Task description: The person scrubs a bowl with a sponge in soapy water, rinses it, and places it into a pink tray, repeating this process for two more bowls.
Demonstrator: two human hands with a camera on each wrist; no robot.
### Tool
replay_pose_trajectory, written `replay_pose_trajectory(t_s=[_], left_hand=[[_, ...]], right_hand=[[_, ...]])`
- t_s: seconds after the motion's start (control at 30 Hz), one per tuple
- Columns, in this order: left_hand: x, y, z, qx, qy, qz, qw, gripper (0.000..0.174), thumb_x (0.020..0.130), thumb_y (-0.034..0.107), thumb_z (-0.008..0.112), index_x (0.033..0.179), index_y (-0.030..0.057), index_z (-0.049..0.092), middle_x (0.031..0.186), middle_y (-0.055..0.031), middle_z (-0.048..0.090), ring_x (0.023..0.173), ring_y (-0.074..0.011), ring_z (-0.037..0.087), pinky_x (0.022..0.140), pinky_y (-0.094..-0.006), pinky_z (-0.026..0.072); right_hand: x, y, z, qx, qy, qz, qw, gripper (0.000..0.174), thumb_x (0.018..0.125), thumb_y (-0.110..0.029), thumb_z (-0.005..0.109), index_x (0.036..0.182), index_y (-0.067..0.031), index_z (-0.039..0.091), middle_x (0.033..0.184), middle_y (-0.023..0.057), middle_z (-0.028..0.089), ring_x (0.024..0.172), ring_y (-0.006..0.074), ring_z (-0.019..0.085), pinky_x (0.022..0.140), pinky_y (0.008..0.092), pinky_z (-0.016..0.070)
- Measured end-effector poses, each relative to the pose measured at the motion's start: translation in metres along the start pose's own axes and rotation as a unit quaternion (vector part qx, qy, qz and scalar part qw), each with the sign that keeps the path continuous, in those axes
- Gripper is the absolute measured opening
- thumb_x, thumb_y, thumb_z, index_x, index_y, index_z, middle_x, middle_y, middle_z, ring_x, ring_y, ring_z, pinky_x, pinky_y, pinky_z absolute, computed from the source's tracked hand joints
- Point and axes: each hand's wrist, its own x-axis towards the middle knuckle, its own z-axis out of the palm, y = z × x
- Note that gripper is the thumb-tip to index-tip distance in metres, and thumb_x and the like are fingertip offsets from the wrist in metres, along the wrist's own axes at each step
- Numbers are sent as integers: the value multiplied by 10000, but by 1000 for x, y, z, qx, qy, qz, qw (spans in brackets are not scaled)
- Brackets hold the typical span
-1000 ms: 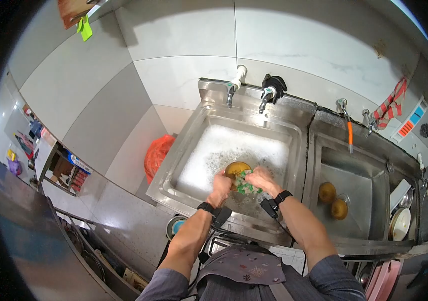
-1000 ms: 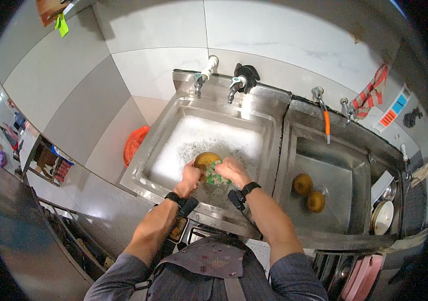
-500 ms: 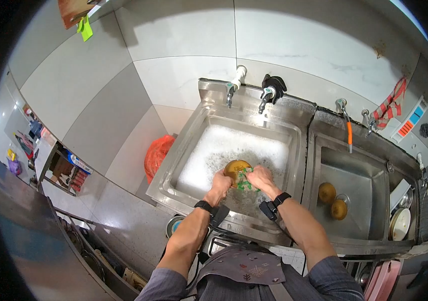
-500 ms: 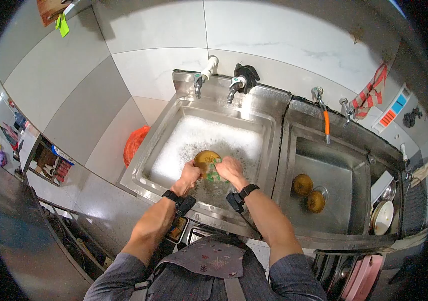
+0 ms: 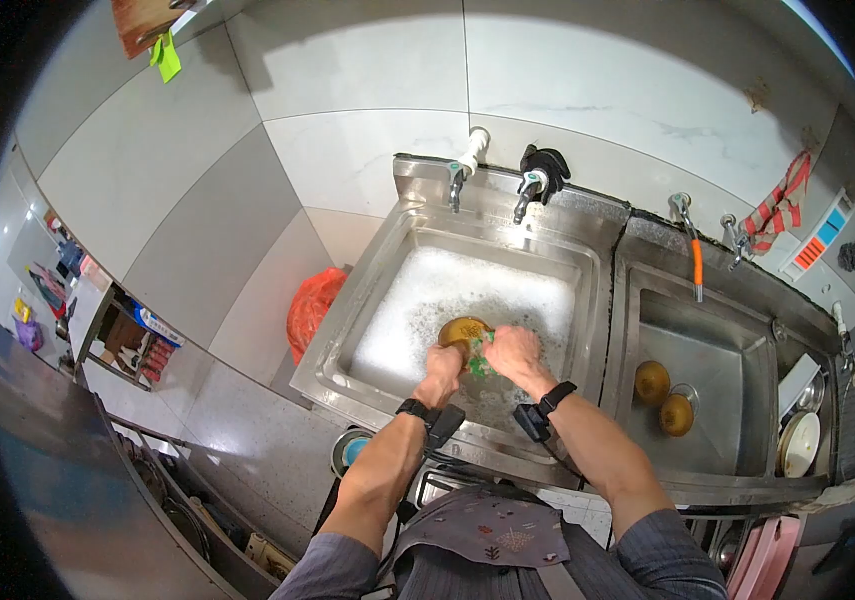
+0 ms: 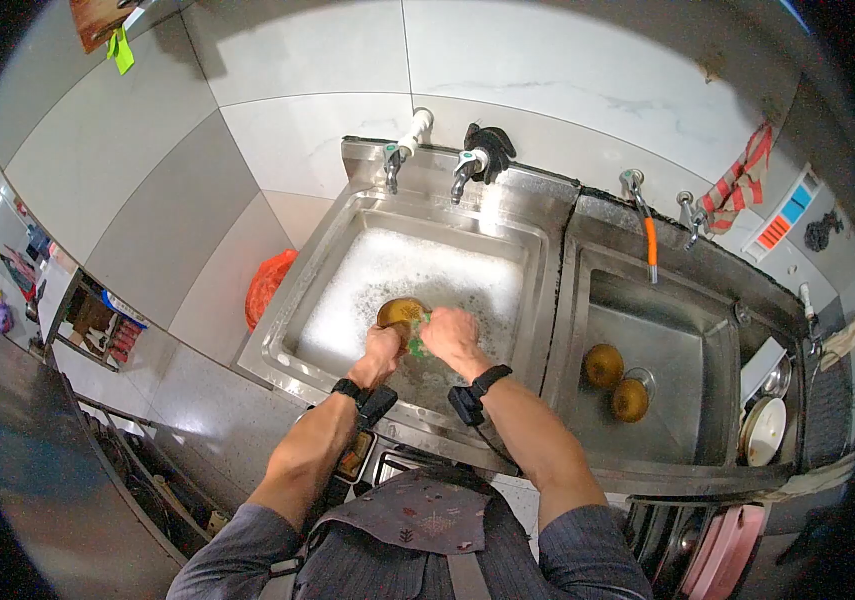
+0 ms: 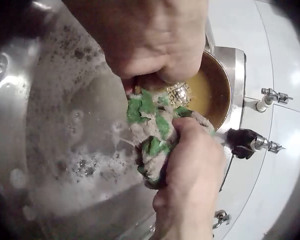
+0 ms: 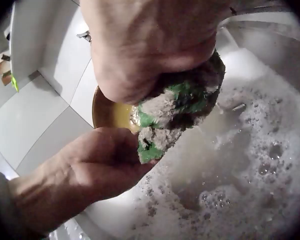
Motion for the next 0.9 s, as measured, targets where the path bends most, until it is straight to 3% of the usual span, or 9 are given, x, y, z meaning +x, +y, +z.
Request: replay_pose_trajectory(t_s=[0.1,0.2,0.3,0.37,0.47,0.6,0.77,0.9], left_hand=[[6,-8,-3,-23,-13,30,999,257,830,8,562,1060,-56,657,861,-146,668,630,-207,631,450,-341,491],[3,-5,2,-10,35,35,999,272,851,43,569,1094,-55,643,910,-163,671,675,-218,649,446,-339,489],[4,-4,1,-17,56,35,998,264,863,65,572,1087,-53,645,874,-170,672,630,-230,653,429,-354,487],[-15,4,-9,93,-10,-16,996,261,876,86,557,1076,-58,641,801,-163,668,524,-241,634,366,-364,438],[31,-34,-18,88,-26,-9,996,259,883,92,534,1063,-63,637,729,-147,656,425,-241,592,302,-368,372],[23,-27,-13,58,-12,-21,998,239,883,85,528,1034,-66,632,712,-150,649,425,-242,594,286,-348,359],[6,-15,-4,16,10,-22,1000,215,862,30,528,1016,-81,631,761,-156,658,499,-250,622,379,-347,497],[16,-24,-7,79,-3,13,997,228,860,12,518,1028,-81,640,766,-142,662,486,-238,611,387,-341,509]], right_hand=[[1,2,5,10,22,-14,1000,336,846,-306,652,874,18,735,846,258,707,832,417,705,767,473,568],[2,3,8,11,25,-13,1000,339,846,-309,652,879,18,735,850,261,706,837,419,705,768,473,568],[3,5,9,1,29,-14,999,341,847,-314,652,886,14,736,840,255,707,827,415,706,760,474,570],[-3,7,16,-4,30,-12,999,341,849,-318,651,887,10,737,830,249,708,815,410,708,750,474,571],[-2,11,20,-39,15,-8,999,347,851,-329,646,878,5,738,808,240,708,780,400,710,720,477,573],[-4,14,17,-20,22,-20,999,380,853,-334,648,819,35,734,747,252,691,737,411,703,710,498,570],[-3,13,19,-38,44,-42,997,347,859,-306,604,852,10,747,748,232,702,726,393,708,697,486,575],[-7,2,7,-26,10,-16,999,355,856,-303,605,864,25,741,809,260,706,788,416,712,739,485,578]])
